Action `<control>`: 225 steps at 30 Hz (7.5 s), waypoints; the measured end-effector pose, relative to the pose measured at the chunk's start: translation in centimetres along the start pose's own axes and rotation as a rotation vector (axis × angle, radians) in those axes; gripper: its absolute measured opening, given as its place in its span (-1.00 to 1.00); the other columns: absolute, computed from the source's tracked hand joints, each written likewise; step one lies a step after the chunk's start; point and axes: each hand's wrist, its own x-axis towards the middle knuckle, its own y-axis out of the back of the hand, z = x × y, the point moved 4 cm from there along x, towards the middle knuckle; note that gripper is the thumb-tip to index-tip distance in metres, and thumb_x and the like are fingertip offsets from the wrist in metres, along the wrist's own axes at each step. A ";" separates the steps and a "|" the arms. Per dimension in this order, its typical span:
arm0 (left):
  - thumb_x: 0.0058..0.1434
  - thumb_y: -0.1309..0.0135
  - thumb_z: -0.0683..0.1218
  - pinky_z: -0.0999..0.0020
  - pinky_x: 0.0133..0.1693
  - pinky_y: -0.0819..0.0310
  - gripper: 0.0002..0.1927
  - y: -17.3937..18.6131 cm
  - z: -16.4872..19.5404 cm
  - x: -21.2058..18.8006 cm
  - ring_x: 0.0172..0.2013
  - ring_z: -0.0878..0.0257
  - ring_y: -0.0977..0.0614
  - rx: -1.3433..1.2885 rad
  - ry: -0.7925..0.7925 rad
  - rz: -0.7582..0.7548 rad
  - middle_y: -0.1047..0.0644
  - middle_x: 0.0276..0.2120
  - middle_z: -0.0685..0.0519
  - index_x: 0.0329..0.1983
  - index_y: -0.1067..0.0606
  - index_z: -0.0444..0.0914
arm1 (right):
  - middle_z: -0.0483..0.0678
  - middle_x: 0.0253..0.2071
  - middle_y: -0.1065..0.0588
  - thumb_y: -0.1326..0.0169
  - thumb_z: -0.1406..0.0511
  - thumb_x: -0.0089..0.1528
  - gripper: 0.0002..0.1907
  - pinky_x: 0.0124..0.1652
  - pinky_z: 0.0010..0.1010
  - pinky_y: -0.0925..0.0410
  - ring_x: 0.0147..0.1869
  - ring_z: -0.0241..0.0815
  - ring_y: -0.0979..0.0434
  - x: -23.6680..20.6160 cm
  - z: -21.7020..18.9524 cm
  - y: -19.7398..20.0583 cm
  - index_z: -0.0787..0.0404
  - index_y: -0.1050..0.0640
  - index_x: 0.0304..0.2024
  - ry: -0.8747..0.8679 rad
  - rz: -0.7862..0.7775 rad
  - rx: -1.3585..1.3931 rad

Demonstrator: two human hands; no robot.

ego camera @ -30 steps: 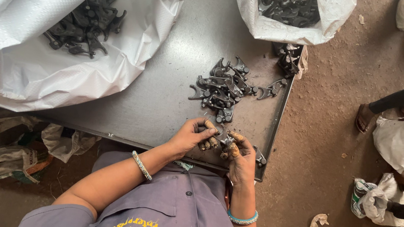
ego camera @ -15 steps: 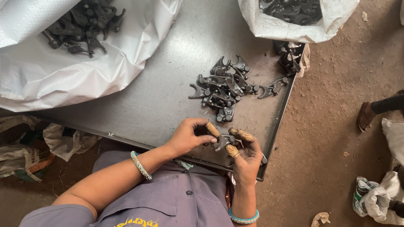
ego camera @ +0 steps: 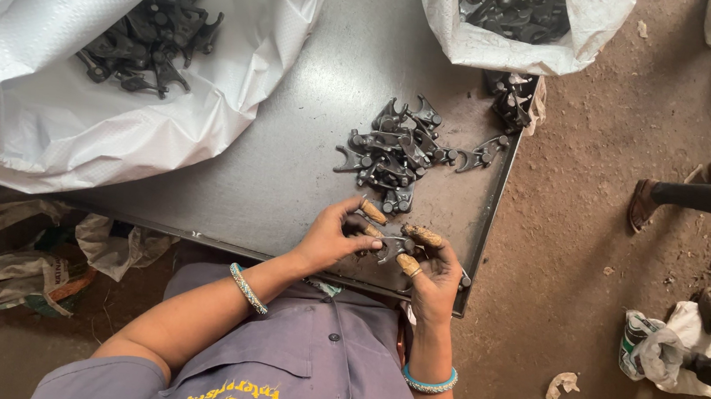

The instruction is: The person stands at a metal table and sorts small dark metal castings, picking pieces one at a time from a pile, turning them in their hands, and placing accepted pieces aside while tossing others off the table. At the end they sweep debris off the table and move a filled sack.

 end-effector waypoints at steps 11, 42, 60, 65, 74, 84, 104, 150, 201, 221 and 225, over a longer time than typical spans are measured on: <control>0.12 -0.32 -0.27 0.43 -0.16 -0.57 -0.61 -0.2 0.9 -0.1 -0.18 0.39 -0.64 0.006 0.046 -0.030 -0.64 -0.21 0.09 0.01 -0.51 -0.30 | 0.09 0.14 -0.51 -0.20 0.66 0.10 -0.45 0.15 -0.30 -0.42 0.16 -0.13 -0.51 0.1 0.0 0.2 0.41 -0.47 0.16 -0.027 -0.009 0.004; 0.18 -0.24 -0.24 0.38 -0.30 -0.55 -0.76 -1.4 -4.4 -0.9 -0.31 0.28 -0.66 -0.754 0.627 -0.132 -0.63 -0.28 0.07 -0.09 -0.53 -0.21 | 0.02 0.16 -0.47 -0.24 0.58 0.18 -0.47 0.17 -0.30 -0.42 0.20 -0.13 -0.51 -0.9 -3.1 -2.9 0.45 -0.48 0.22 0.080 -0.047 -0.189; 0.03 -0.32 -0.25 0.22 -0.28 -0.51 -0.73 -2.2 7.1 -3.4 -0.33 0.08 -0.61 0.682 -0.743 0.086 -0.61 -0.36 0.03 -0.17 -0.59 -0.24 | 0.11 0.15 -0.49 -0.23 0.63 0.12 -0.42 0.15 -0.29 -0.45 0.20 -0.07 -0.52 -0.5 -0.9 -1.0 0.42 -0.44 0.20 -0.022 0.013 0.054; 0.08 -0.28 -0.23 0.29 -0.21 -0.61 -0.76 -1.8 6.7 -2.9 -0.27 0.09 -0.71 0.521 -0.539 0.097 -0.64 -0.28 -0.03 -0.17 -0.57 -0.29 | 0.12 0.16 -0.49 -0.24 0.61 0.12 -0.42 0.19 -0.30 -0.43 0.22 -0.08 -0.51 -0.5 -1.1 -1.2 0.42 -0.44 0.20 -0.020 0.008 0.026; 0.10 -0.30 -0.18 0.32 -0.20 -0.61 -0.74 -1.4 6.1 -2.4 -0.25 0.12 -0.75 0.442 -0.355 0.142 -0.67 -0.28 -0.08 -0.15 -0.56 -0.31 | 0.13 0.14 -0.49 -0.25 0.59 0.13 -0.44 0.18 -0.29 -0.44 0.21 -0.07 -0.52 -0.2 -1.1 -1.2 0.43 -0.44 0.19 -0.029 -0.007 0.006; 0.07 -0.32 -0.16 0.48 -0.38 -0.52 -0.67 -1.1 5.1 -1.9 -0.43 0.40 -0.65 0.312 -0.083 0.154 -0.69 -0.40 0.05 -0.09 -0.56 -0.27 | 0.08 0.06 -0.54 -0.26 0.52 0.18 -0.48 0.07 -0.38 -0.44 0.09 -0.16 -0.55 0.0 0.3 0.2 0.45 -0.46 0.19 -0.079 0.010 -0.002; 0.21 -0.27 -0.16 0.56 -0.37 -0.42 -0.85 0.1 0.1 -1.4 -0.42 0.52 -0.52 0.017 0.024 0.077 -0.60 -0.43 0.19 -0.24 -0.57 -0.33 | 0.02 -0.13 -0.59 -0.24 0.34 0.30 -0.61 -0.21 -0.45 -0.41 -0.17 -0.25 -0.56 -0.1 2.2 0.6 0.45 -0.56 0.11 -0.222 -0.022 -0.157; 0.22 -0.25 -0.09 0.27 -0.32 -0.66 -0.76 2.7 -2.1 -0.4 -0.36 0.22 -0.70 -0.531 0.529 0.117 -0.66 -0.28 -0.02 -0.12 -0.62 -0.34 | 0.01 0.22 -0.46 -0.23 0.53 0.20 -0.51 0.18 -0.37 -0.40 0.24 -0.19 -0.48 1.5 -0.8 -5.0 0.35 -0.42 0.18 0.072 -0.194 -0.270; 0.07 -0.31 -0.18 0.05 -0.17 -0.45 -0.82 1.4 7.2 2.2 -0.21 -0.09 -0.55 0.896 -0.506 0.355 -0.48 -0.25 -0.09 -0.26 -0.58 -0.24 | 0.11 -0.08 -0.52 -0.48 0.21 0.00 -0.35 -0.08 -0.22 -0.42 -0.03 0.03 -0.53 4.7 -3.7 -6.1 0.31 -0.50 0.04 0.232 0.236 -1.205; -0.12 -0.43 -0.03 0.13 -0.23 -0.50 -0.69 2.0 6.2 0.0 -0.27 -0.01 -0.60 0.758 -0.307 0.203 -0.54 -0.30 -0.01 -0.29 -0.67 -0.17 | -0.03 -0.09 -0.50 -0.36 0.52 0.09 -0.52 -0.02 -0.45 -0.51 -0.04 -0.27 -0.55 0.8 -2.0 -1.2 0.26 -0.41 -0.03 0.079 0.247 -0.117; -0.10 -0.43 -0.04 0.10 -0.21 -0.47 -0.69 2.0 7.0 -0.9 -0.24 -0.04 -0.58 0.797 -0.365 0.264 -0.51 -0.28 -0.02 -0.28 -0.64 -0.19 | 0.01 -0.11 -0.51 -0.35 0.52 0.08 -0.52 -0.09 -0.42 -0.53 -0.09 -0.24 -0.57 0.1 -0.6 -0.4 0.29 -0.43 -0.02 0.020 0.249 -0.010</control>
